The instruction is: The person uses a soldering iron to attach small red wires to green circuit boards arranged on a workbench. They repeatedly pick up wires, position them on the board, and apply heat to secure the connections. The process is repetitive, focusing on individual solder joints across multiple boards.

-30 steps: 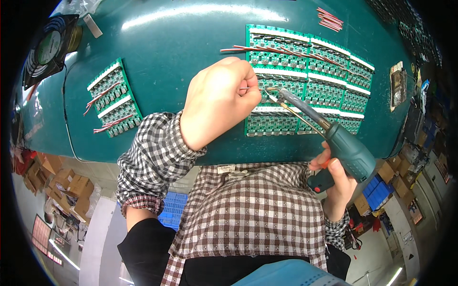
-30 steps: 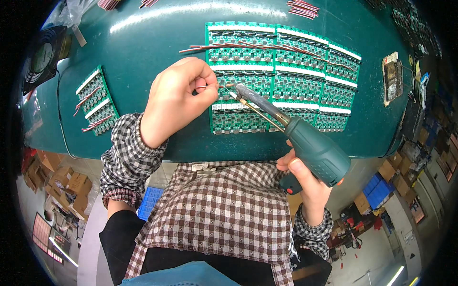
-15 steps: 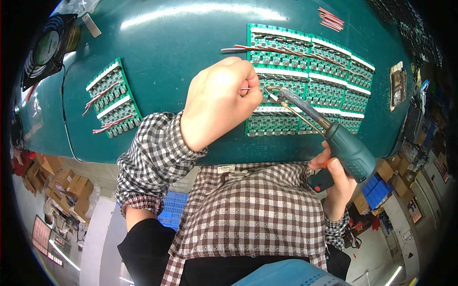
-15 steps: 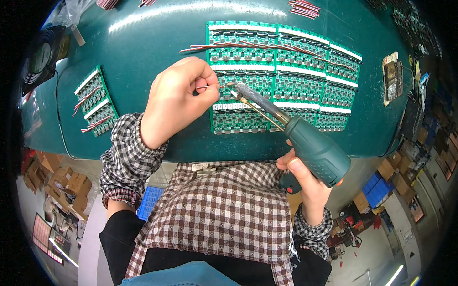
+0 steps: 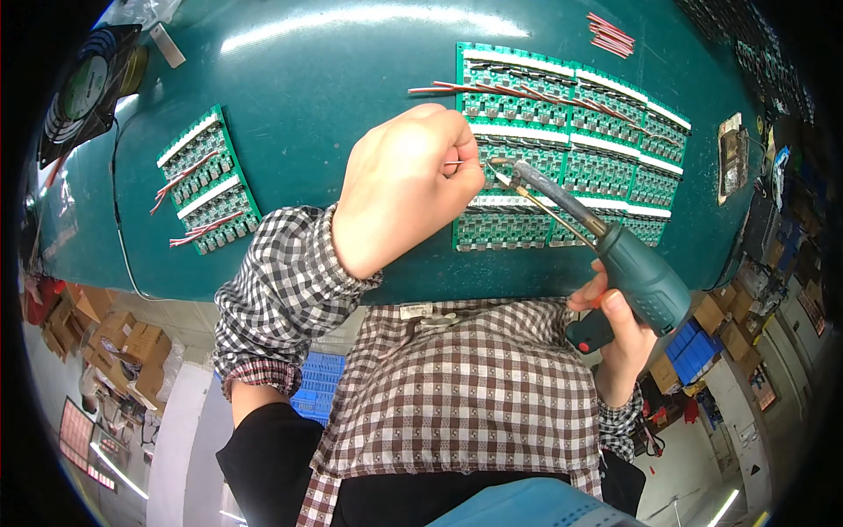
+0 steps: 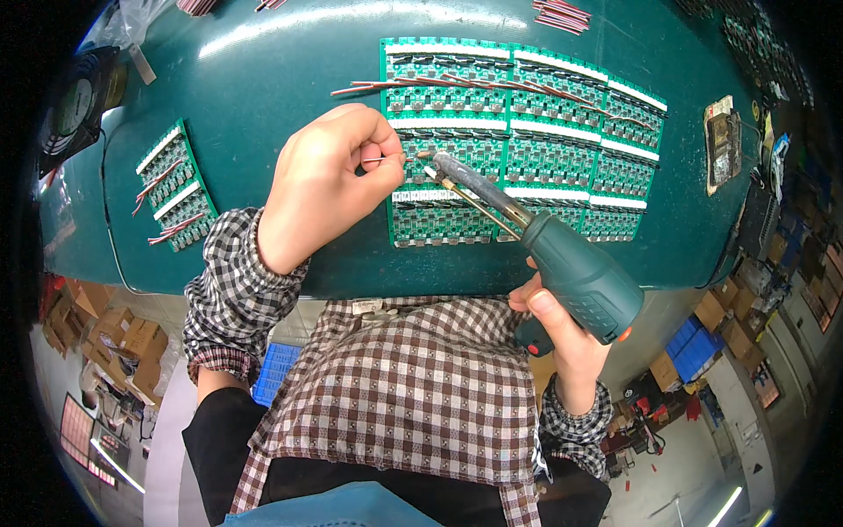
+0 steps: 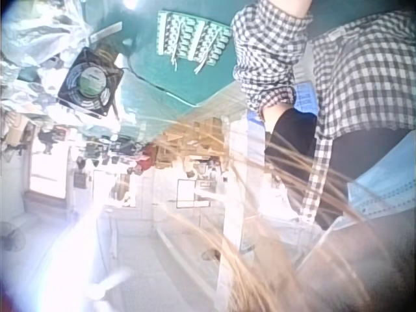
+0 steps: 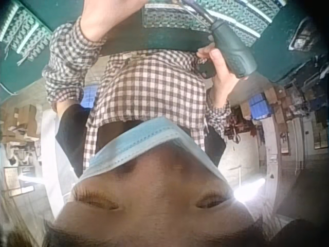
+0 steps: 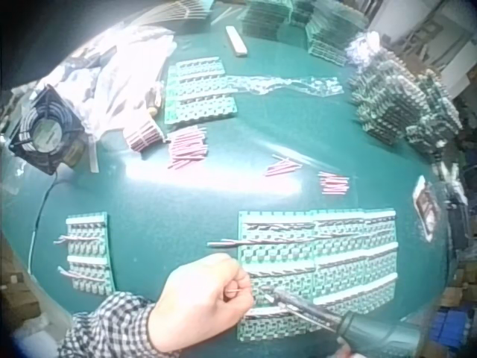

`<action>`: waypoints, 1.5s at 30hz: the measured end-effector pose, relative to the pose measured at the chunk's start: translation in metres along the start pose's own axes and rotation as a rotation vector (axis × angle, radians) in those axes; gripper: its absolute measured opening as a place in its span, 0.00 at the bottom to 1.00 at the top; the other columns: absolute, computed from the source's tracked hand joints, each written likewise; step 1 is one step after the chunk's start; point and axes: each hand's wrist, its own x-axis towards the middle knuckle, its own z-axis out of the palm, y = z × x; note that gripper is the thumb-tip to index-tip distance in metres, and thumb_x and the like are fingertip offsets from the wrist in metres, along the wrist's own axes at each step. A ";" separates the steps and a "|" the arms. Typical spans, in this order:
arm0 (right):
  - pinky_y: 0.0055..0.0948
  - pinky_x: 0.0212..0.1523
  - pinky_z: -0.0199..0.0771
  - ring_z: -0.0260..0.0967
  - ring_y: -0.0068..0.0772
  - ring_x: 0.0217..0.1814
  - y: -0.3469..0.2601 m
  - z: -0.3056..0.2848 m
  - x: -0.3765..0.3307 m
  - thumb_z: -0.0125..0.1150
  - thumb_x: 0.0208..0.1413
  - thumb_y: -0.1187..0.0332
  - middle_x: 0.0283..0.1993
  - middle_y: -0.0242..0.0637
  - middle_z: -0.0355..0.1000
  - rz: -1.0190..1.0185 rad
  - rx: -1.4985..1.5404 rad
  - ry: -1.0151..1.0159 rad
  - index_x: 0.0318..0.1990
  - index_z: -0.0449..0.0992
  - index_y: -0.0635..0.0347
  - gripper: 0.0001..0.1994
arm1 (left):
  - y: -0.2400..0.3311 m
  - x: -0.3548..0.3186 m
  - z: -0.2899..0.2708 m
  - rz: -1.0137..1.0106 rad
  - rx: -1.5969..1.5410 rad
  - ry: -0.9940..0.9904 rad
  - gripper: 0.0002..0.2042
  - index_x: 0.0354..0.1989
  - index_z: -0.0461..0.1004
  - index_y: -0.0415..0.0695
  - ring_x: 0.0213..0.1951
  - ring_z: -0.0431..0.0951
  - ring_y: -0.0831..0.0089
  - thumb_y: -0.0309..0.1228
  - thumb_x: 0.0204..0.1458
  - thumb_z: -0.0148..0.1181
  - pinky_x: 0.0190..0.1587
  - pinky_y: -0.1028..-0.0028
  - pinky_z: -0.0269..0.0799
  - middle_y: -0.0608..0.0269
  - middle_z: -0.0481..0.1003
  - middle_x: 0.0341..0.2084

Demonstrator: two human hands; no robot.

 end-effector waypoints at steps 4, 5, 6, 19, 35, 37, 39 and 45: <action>0.28 0.33 0.76 0.73 0.32 0.28 0.000 0.000 0.000 0.63 0.49 0.69 0.27 0.43 0.73 -0.001 0.009 -0.003 0.45 0.71 0.75 0.19 | -0.001 0.000 0.000 0.012 -0.004 0.004 0.03 0.20 0.71 0.42 0.19 0.67 0.75 0.21 0.39 0.59 0.23 0.75 0.64 0.66 0.67 0.16; 0.28 0.33 0.77 0.73 0.32 0.28 0.000 0.000 0.000 0.63 0.49 0.69 0.27 0.43 0.73 0.002 0.010 -0.005 0.45 0.71 0.75 0.19 | -0.001 0.000 0.000 0.012 -0.003 0.003 0.03 0.20 0.71 0.42 0.19 0.67 0.75 0.21 0.39 0.59 0.23 0.75 0.64 0.66 0.67 0.16; 0.28 0.33 0.77 0.73 0.32 0.28 0.000 -0.001 0.000 0.63 0.49 0.69 0.27 0.43 0.73 0.005 0.010 -0.006 0.45 0.71 0.75 0.19 | -0.001 0.001 0.000 0.013 -0.002 0.002 0.03 0.20 0.71 0.42 0.19 0.67 0.75 0.21 0.39 0.59 0.23 0.75 0.64 0.66 0.67 0.16; 0.27 0.33 0.76 0.73 0.31 0.28 0.001 -0.001 0.000 0.63 0.49 0.70 0.27 0.43 0.74 0.012 0.005 -0.001 0.45 0.71 0.74 0.18 | -0.001 0.001 0.000 0.001 -0.006 -0.012 0.03 0.21 0.71 0.42 0.20 0.68 0.75 0.21 0.39 0.59 0.24 0.75 0.65 0.66 0.68 0.17; 0.31 0.32 0.77 0.73 0.34 0.27 0.000 -0.001 -0.003 0.63 0.49 0.68 0.27 0.43 0.72 -0.012 0.000 0.030 0.46 0.70 0.77 0.20 | 0.000 0.001 -0.001 0.011 0.009 -0.012 0.04 0.21 0.71 0.42 0.20 0.68 0.75 0.21 0.39 0.60 0.23 0.76 0.64 0.66 0.68 0.17; 0.31 0.28 0.78 0.72 0.36 0.25 0.002 -0.002 -0.003 0.63 0.49 0.62 0.27 0.43 0.71 -0.045 -0.048 0.032 0.45 0.68 0.79 0.25 | 0.000 0.001 0.000 0.012 0.004 -0.011 0.04 0.21 0.71 0.42 0.20 0.68 0.75 0.21 0.39 0.60 0.23 0.76 0.64 0.66 0.68 0.17; 0.32 0.28 0.78 0.72 0.36 0.25 0.002 -0.003 -0.003 0.63 0.49 0.61 0.27 0.42 0.70 -0.039 -0.054 0.027 0.45 0.68 0.79 0.26 | -0.001 0.001 0.000 0.006 -0.002 -0.011 0.04 0.21 0.71 0.42 0.20 0.68 0.75 0.22 0.39 0.60 0.23 0.75 0.64 0.66 0.68 0.17; 0.30 0.32 0.76 0.72 0.33 0.27 0.002 -0.002 -0.005 0.63 0.49 0.67 0.27 0.41 0.72 -0.023 -0.018 0.028 0.45 0.70 0.76 0.20 | -0.001 0.001 0.001 0.009 -0.002 -0.008 0.04 0.21 0.71 0.42 0.20 0.68 0.75 0.22 0.39 0.60 0.23 0.75 0.65 0.66 0.69 0.17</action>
